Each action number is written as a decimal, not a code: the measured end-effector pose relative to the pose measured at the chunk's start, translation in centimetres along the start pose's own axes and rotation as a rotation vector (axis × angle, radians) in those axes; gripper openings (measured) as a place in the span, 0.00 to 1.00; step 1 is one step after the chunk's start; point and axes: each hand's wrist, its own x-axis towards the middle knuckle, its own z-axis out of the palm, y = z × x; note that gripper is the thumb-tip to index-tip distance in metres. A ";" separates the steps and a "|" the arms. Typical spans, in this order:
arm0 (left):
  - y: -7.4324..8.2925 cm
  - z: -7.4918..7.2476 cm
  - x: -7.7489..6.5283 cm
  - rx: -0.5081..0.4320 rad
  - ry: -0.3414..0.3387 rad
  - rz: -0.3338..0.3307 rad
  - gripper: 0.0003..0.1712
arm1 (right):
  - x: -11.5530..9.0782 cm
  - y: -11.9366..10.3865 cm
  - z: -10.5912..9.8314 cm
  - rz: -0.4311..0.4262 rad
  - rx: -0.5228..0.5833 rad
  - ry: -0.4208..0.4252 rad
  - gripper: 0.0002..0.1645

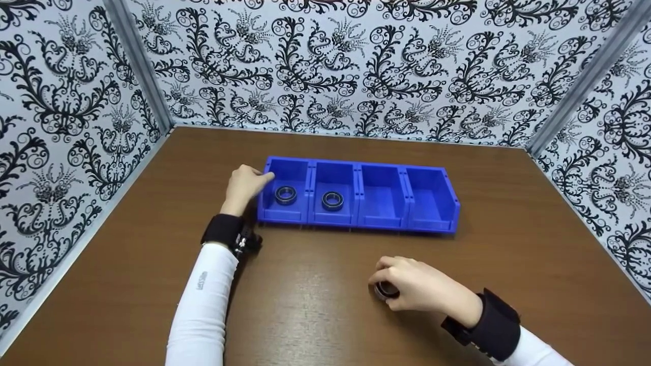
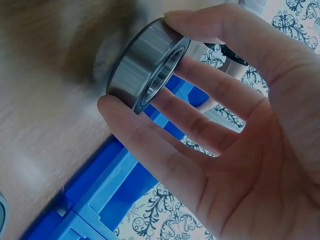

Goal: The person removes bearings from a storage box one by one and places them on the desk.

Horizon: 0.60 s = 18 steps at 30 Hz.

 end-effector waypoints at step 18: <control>0.1 -0.1 -0.1 0.003 -0.009 -0.022 0.24 | 0.2 0.2 0.8 -0.011 -0.001 0.024 0.22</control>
